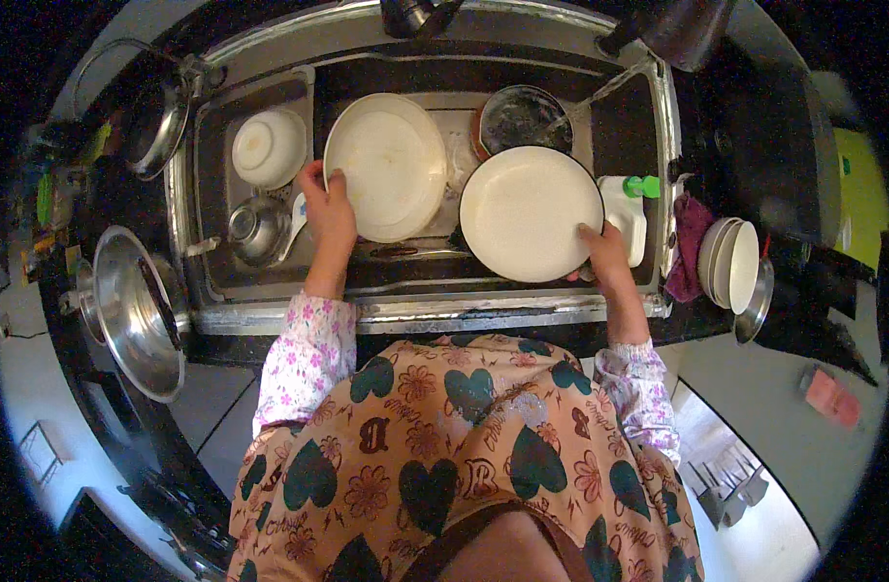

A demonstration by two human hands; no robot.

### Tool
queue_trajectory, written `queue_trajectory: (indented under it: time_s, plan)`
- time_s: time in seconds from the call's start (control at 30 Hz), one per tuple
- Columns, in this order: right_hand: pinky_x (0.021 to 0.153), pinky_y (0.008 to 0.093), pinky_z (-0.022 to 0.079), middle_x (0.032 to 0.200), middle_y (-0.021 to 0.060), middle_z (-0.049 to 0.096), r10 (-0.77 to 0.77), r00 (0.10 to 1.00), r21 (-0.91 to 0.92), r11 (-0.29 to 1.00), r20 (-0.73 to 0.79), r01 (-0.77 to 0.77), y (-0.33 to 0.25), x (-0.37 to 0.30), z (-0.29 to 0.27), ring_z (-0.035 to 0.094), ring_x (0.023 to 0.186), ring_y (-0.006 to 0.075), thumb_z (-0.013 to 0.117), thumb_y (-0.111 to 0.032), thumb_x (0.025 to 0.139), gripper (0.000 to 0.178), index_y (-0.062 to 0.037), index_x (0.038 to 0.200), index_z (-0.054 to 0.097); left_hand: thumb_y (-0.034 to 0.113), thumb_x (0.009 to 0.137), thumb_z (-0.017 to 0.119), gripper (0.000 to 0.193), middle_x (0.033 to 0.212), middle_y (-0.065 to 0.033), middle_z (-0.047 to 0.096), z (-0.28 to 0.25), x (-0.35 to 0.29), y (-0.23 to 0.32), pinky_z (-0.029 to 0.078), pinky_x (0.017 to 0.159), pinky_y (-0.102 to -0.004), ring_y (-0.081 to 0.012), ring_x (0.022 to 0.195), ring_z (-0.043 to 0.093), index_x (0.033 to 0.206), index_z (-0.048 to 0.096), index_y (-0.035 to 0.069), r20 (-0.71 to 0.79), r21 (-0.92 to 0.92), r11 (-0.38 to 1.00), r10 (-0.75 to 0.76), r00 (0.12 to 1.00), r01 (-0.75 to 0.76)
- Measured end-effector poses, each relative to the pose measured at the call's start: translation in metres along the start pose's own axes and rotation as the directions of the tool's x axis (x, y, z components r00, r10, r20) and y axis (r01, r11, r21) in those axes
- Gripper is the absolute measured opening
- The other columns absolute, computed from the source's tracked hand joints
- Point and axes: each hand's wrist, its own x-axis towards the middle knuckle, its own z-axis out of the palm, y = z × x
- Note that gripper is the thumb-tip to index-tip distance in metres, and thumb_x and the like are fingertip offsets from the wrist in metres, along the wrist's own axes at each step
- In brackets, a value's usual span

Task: The person washes several dishes in a kitchen sink using a sponge and running water. They scrub and rinse a white bowl, a metal lid, multiple plates, and an orange pot, placing each item aside after cleaning.

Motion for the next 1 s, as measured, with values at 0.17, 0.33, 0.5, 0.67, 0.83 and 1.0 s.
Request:
queue_trajectory:
  time_s: [0.17,0.33,0.5,0.67,0.83,1.0]
  plan:
    - [0.050,0.0383,0.058,0.109,0.0232,0.053,0.083,0.995,0.272,0.958,0.055,-0.094,-0.003,0.012,0.015,0.062,0.080,0.0333,0.046,-0.009,0.084,0.043,0.0069,0.123,0.037,0.015,0.088,0.050,0.030,0.110,-0.0160,0.051,-0.013,-0.003,0.028,0.038,0.090,-0.0332,-0.0238,0.102,0.050,0.113,0.042,-0.002,-0.092,-0.026,0.988,0.152,0.984,-0.155]
    - [0.059,0.0354,0.060,0.108,0.0263,0.052,0.128,0.991,0.634,0.765,0.026,-0.115,0.003,0.049,0.033,0.063,0.082,0.0337,0.050,-0.007,0.083,0.037,0.0113,0.113,0.040,0.014,0.088,0.048,0.030,0.112,-0.0124,0.051,-0.015,-0.002,0.043,0.037,0.089,-0.0308,-0.0195,0.102,0.048,0.114,0.043,0.000,-0.005,-0.320,0.947,-0.036,0.999,0.032]
    - [0.056,0.0360,0.059,0.098,0.0183,0.057,0.148,0.989,0.665,0.737,0.015,-0.120,0.010,0.078,0.049,0.062,0.074,0.0280,0.053,-0.014,0.084,0.033,0.0060,0.109,0.045,0.016,0.088,0.046,0.030,0.109,-0.0127,0.053,-0.011,-0.012,0.046,0.038,0.087,-0.0304,-0.0182,0.099,0.050,0.114,0.044,0.000,0.123,-0.488,0.847,-0.171,0.978,0.209]
    - [0.037,0.0268,0.038,0.071,0.0045,0.060,0.231,0.972,0.285,0.930,0.044,-0.234,0.028,0.082,0.035,0.055,0.056,0.0162,0.054,-0.033,0.086,0.029,-0.0066,0.098,0.055,0.018,0.089,0.046,0.033,0.110,-0.0135,0.054,-0.007,-0.017,0.040,0.040,0.086,-0.0306,-0.0191,0.097,0.051,0.117,0.044,0.000,0.115,-0.383,0.906,-0.146,0.983,0.180]
    - [0.055,0.0431,0.046,0.068,0.0200,0.059,-0.572,0.820,-0.568,0.681,-0.017,0.463,0.006,0.041,0.044,0.058,0.060,0.0377,0.049,-0.036,0.089,0.038,0.0011,0.082,0.057,0.022,0.092,0.045,0.039,0.111,-0.0131,0.055,0.002,-0.023,0.053,0.039,0.087,-0.0297,-0.0187,0.100,0.051,0.122,0.043,-0.002,0.145,-0.241,0.965,-0.071,0.987,0.104]
    - [0.073,0.0442,0.047,0.087,0.0195,0.058,-0.800,0.497,-0.615,0.212,0.338,0.760,-0.075,0.006,0.103,0.057,0.084,0.0359,0.054,-0.017,0.079,0.019,0.0001,0.087,0.056,0.033,0.091,0.047,0.046,0.114,-0.0115,0.054,0.019,-0.027,0.038,0.040,0.089,-0.0322,-0.0202,0.102,0.052,0.123,0.043,0.000,0.327,-0.435,0.846,-0.169,0.930,0.307]
